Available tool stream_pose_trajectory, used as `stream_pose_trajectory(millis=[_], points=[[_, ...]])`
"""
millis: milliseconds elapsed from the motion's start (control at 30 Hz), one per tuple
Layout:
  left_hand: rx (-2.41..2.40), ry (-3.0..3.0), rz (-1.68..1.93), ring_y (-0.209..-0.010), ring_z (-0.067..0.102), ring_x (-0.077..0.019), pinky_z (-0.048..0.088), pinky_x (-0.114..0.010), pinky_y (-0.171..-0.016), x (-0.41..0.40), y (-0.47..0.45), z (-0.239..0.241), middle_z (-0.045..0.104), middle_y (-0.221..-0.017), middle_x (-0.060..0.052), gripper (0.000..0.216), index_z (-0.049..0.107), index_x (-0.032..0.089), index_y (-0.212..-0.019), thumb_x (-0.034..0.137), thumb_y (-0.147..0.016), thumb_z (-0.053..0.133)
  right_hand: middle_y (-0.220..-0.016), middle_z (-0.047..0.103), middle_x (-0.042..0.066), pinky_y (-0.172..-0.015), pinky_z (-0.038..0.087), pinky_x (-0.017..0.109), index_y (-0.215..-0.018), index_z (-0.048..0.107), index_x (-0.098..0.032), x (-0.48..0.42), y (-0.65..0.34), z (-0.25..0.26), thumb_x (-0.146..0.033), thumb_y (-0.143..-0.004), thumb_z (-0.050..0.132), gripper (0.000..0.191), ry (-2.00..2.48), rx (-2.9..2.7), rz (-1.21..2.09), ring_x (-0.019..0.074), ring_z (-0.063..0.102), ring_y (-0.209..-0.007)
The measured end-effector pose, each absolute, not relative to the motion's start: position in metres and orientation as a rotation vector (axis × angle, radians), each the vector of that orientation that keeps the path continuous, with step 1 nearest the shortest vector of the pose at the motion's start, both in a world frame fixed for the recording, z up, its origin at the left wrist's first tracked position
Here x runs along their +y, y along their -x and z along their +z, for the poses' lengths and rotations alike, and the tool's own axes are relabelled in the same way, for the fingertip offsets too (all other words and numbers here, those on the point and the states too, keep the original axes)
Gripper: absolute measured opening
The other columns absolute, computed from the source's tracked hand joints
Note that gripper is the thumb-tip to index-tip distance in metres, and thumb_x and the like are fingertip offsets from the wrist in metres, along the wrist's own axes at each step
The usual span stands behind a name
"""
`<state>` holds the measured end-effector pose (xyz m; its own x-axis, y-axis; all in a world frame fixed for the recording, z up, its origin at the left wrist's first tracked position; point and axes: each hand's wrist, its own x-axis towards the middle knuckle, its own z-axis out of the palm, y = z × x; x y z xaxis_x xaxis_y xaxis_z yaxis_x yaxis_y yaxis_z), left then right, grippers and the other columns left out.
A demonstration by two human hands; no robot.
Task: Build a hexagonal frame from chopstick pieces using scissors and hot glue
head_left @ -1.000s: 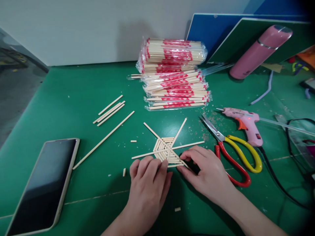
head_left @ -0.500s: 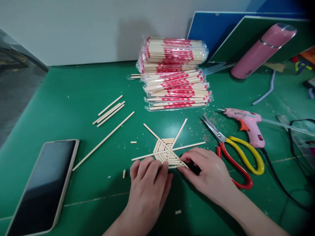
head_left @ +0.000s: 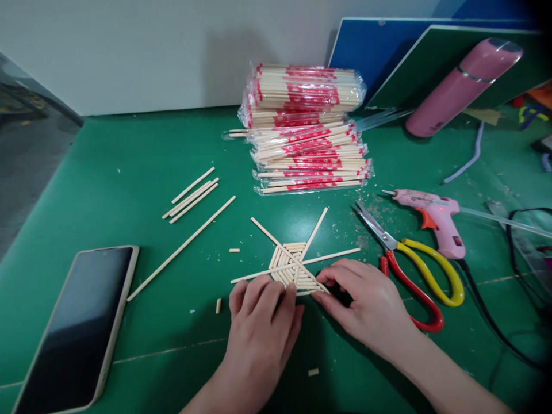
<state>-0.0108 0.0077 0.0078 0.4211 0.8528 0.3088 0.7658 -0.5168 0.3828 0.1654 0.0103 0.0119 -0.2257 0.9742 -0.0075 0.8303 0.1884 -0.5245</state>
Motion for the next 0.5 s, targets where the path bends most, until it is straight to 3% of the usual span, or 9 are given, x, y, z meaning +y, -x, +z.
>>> stream_pose_trajectory(millis=[500], points=[[1.436, -2.532, 0.664, -0.087, 0.050, -0.0205, 0.033, -0.037, -0.078, 0.0072, 0.0115, 0.0056, 0.062, -0.081, -0.004, 0.015, 0.061, 0.017, -0.086, 0.021, -0.080, 0.048, -0.075, 0.058, 0.003, -0.064, 0.034, 0.027, -0.081, 0.059, -0.021, 0.0069, -0.1654, 0.0097, -0.032, -0.080, 0.048, 0.016, 1.685, -2.172, 0.581, 0.0156, 0.052, -0.071]])
